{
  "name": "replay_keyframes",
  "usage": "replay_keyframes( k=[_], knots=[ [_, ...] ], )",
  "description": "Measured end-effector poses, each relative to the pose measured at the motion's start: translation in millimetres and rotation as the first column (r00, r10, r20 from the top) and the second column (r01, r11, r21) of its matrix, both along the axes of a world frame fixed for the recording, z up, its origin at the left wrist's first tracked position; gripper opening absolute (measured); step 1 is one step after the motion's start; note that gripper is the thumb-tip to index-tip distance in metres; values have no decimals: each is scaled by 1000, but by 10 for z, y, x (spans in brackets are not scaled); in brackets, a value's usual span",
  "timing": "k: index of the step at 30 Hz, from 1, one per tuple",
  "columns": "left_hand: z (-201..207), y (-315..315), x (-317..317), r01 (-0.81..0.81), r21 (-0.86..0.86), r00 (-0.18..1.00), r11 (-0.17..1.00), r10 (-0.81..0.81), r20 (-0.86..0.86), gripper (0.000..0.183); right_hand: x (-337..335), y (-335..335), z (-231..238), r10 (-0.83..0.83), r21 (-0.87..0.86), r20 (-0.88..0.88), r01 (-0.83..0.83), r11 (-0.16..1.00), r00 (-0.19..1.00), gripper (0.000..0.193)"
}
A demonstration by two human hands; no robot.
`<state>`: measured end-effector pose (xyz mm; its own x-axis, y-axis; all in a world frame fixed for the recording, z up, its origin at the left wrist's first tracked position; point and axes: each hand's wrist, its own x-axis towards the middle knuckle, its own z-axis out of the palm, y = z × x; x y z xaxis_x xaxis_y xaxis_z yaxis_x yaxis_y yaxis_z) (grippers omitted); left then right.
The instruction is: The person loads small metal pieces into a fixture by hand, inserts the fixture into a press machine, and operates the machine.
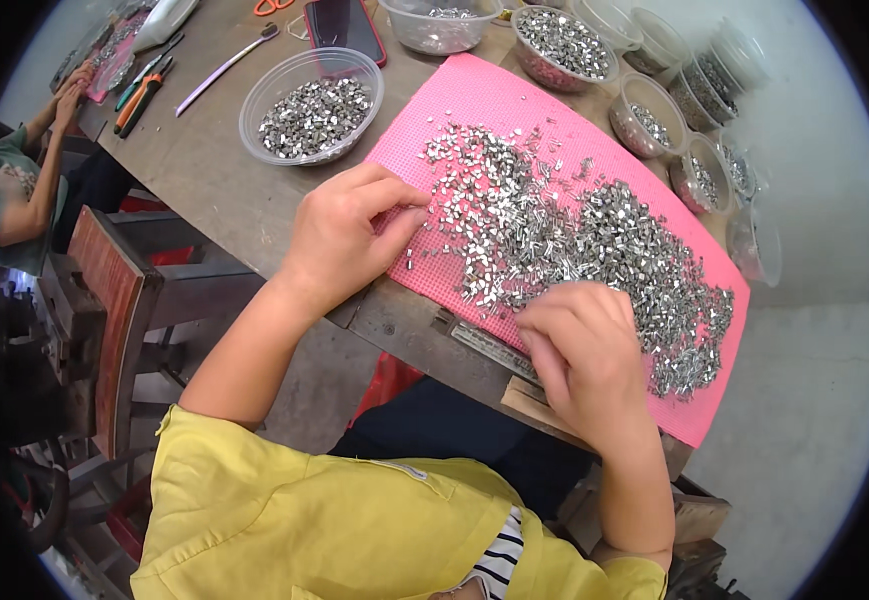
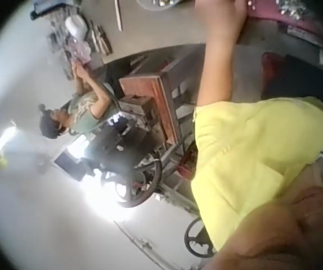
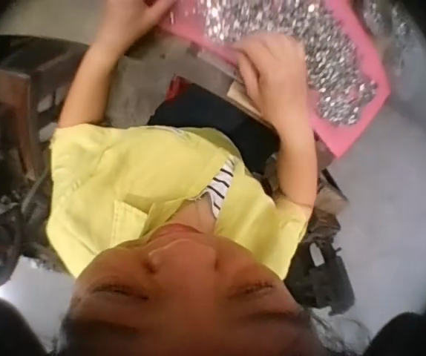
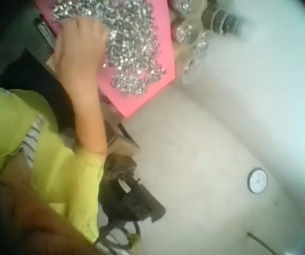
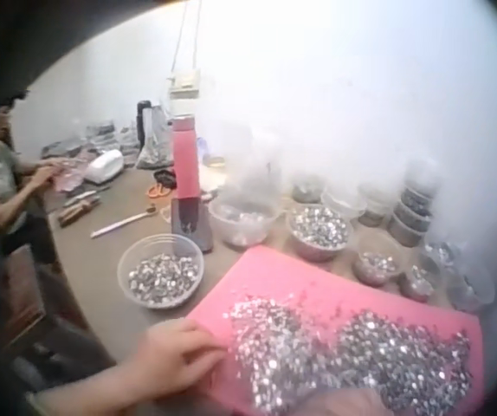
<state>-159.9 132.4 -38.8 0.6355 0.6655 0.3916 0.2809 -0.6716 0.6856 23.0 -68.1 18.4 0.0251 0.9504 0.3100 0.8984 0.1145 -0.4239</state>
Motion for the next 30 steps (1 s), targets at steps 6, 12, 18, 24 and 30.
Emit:
replay_keyframes(
  k=[6, 12, 18, 24, 30],
  knots=[
    [-66, -25, 73, 21, 76, 999, 997, -24, 36, 13, 140, 649, -188, 59, 82, 0, -59, 995, 998, 13],
    [-143, -17, 81, 21, 193, 1000, 981, -25, 15, 23, 120, 996, -285, 62, 107, 24, -64, 992, 998, 11],
    [-152, -3, 76, 36, 185, 999, 982, -36, -1, 26, 88, 1076, -322, 36, 90, 41, -39, 995, 999, 9],
    [-172, 13, 81, 23, 82, 993, 996, -32, 114, 25, 106, 1098, -320, 13, 75, 30, -15, 997, 999, 8],
    [-170, 17, 59, 28, 49, 991, 998, -35, 132, 21, 100, 1116, -331, 11, 65, 36, -13, 998, 999, 9]
  ],
)
